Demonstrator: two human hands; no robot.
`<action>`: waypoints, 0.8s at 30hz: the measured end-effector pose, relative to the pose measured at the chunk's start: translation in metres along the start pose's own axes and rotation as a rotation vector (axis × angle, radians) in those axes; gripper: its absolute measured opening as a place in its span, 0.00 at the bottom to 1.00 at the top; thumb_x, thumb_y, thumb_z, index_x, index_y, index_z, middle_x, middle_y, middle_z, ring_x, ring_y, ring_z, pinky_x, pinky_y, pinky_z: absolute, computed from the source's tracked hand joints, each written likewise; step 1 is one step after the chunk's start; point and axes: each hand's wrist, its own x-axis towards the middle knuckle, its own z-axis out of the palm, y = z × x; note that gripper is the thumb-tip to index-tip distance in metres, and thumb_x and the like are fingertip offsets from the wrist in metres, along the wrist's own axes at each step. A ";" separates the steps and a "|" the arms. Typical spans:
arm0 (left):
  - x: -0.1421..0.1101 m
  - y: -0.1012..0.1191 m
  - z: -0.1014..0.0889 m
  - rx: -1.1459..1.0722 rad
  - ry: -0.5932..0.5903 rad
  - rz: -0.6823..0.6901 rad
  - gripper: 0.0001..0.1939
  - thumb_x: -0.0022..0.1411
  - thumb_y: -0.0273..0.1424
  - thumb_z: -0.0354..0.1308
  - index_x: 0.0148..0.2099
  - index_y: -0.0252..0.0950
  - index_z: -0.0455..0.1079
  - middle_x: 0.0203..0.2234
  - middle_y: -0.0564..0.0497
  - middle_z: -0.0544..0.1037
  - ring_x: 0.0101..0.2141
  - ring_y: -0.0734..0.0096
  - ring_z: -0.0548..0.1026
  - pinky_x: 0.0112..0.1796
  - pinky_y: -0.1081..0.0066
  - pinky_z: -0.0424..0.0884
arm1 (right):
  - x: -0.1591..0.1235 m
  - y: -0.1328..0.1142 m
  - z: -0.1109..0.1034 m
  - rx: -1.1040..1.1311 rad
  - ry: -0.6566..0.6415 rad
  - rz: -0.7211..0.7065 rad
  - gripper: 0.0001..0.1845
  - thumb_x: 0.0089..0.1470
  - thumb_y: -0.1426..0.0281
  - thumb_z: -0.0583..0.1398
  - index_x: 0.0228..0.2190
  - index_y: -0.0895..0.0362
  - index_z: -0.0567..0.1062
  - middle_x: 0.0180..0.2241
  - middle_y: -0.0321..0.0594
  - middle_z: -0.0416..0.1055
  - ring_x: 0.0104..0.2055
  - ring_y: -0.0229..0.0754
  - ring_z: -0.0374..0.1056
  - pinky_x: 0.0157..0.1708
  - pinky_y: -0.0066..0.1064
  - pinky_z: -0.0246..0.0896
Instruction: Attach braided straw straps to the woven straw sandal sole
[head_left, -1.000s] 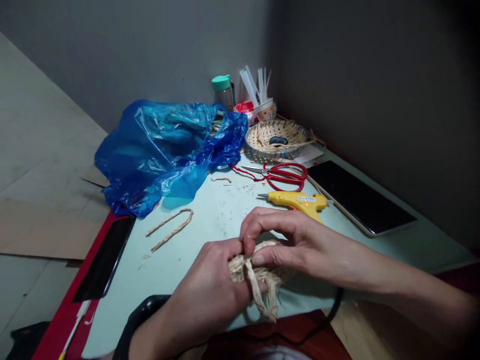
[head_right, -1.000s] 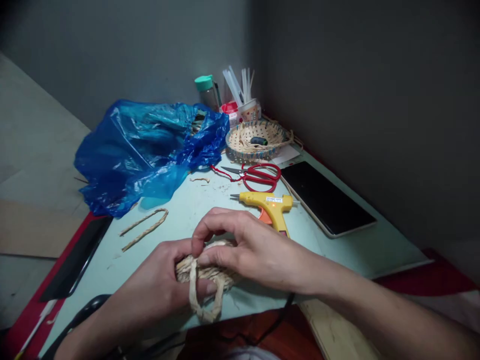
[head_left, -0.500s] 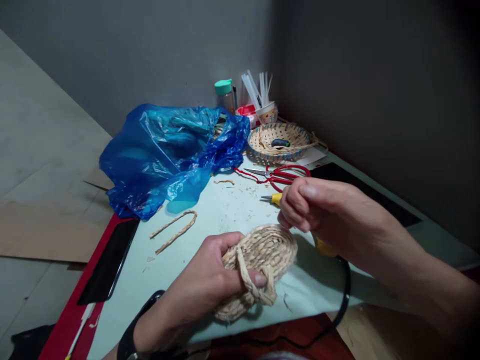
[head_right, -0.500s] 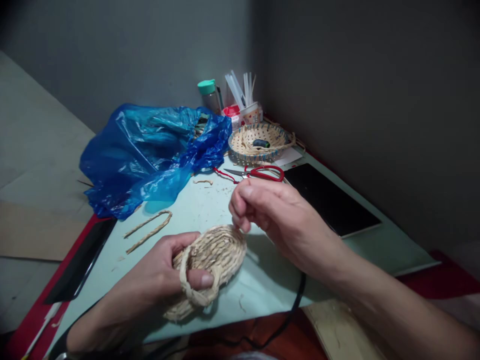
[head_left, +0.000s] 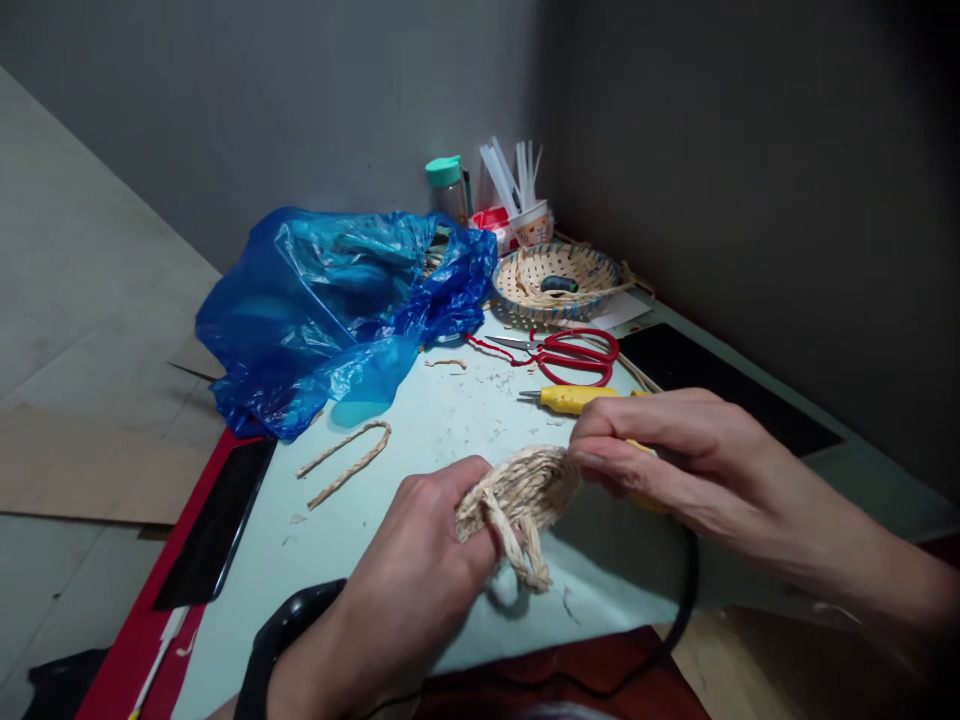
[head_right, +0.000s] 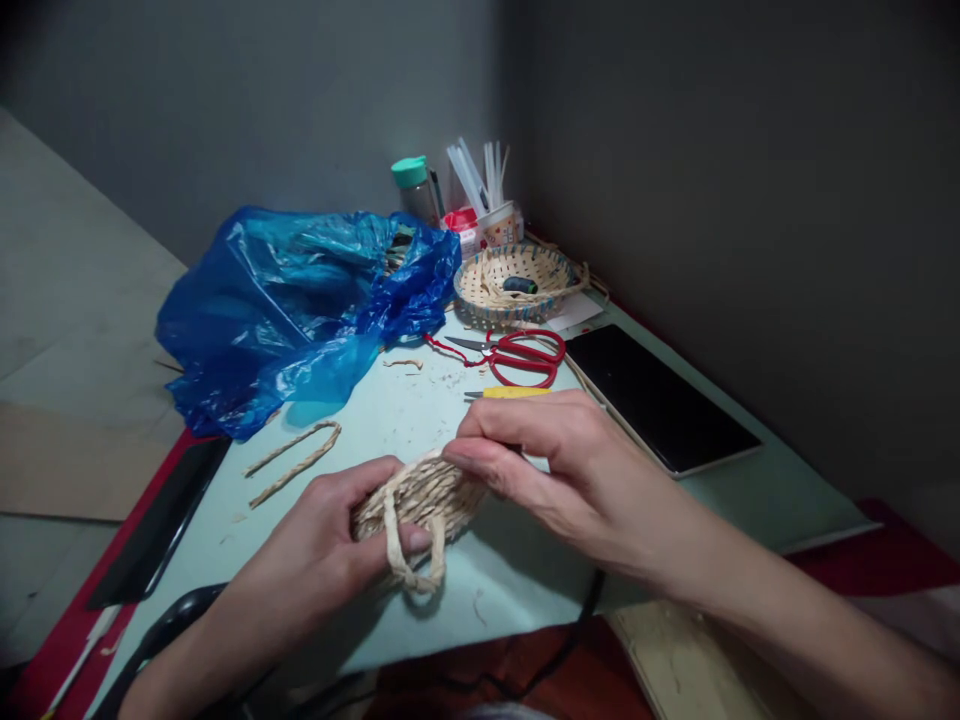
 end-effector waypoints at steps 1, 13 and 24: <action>0.001 0.000 -0.001 -0.040 -0.030 0.004 0.04 0.61 0.31 0.56 0.34 0.37 0.69 0.27 0.56 0.71 0.30 0.72 0.64 0.29 0.72 0.60 | 0.000 0.000 0.000 0.000 -0.010 -0.005 0.14 0.66 0.71 0.55 0.27 0.56 0.70 0.24 0.29 0.65 0.25 0.30 0.60 0.27 0.22 0.55; 0.012 -0.012 -0.005 -0.709 -0.188 -0.178 0.15 0.61 0.31 0.64 0.50 0.37 0.77 0.35 0.50 0.81 0.31 0.76 0.73 0.33 0.79 0.67 | 0.001 0.015 -0.003 0.053 0.055 0.073 0.10 0.63 0.74 0.54 0.39 0.52 0.75 0.37 0.36 0.77 0.40 0.41 0.74 0.39 0.30 0.68; 0.016 -0.017 -0.008 -0.854 -0.105 -0.154 0.21 0.58 0.24 0.62 0.55 0.34 0.74 0.44 0.45 0.81 0.40 0.66 0.78 0.42 0.72 0.70 | -0.013 0.009 0.006 -0.197 0.020 0.177 0.10 0.65 0.64 0.56 0.47 0.50 0.72 0.45 0.37 0.75 0.44 0.42 0.71 0.43 0.32 0.64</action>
